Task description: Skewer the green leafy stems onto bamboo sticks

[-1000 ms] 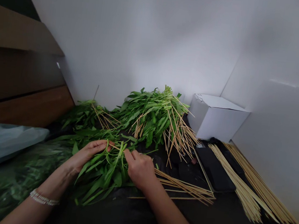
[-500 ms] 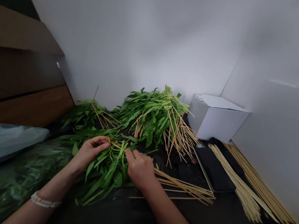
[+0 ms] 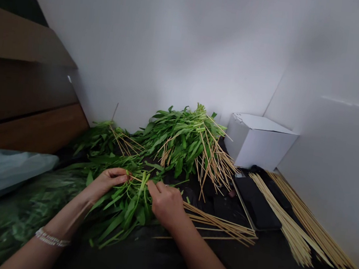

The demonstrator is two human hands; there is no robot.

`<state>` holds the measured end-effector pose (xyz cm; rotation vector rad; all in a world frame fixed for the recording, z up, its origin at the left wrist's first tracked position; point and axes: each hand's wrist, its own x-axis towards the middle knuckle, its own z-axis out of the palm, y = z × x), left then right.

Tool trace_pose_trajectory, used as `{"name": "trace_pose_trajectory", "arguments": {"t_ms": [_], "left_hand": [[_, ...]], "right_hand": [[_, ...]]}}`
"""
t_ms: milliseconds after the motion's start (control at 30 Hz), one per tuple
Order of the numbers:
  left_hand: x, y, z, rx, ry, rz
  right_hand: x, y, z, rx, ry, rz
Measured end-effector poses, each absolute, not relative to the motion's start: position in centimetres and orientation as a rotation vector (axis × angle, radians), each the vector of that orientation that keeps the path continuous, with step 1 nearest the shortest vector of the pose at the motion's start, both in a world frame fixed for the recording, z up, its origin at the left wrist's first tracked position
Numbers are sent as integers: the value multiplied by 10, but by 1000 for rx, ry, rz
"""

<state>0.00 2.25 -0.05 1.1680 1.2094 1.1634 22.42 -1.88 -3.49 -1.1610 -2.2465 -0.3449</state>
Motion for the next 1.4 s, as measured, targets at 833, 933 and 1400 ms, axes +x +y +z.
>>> {"name": "trace_pose_trajectory", "arguments": {"t_ms": [833, 933, 1400], "left_hand": [[13, 16, -14, 1359, 1047, 1014], [9, 16, -12, 1428, 1089, 996], [-1, 21, -6, 1539, 1289, 1000]], "right_hand": [[219, -19, -41, -1125, -2236, -428], [225, -16, -36, -1131, -2098, -541], [262, -3, -17, -1335, -1555, -612]]}}
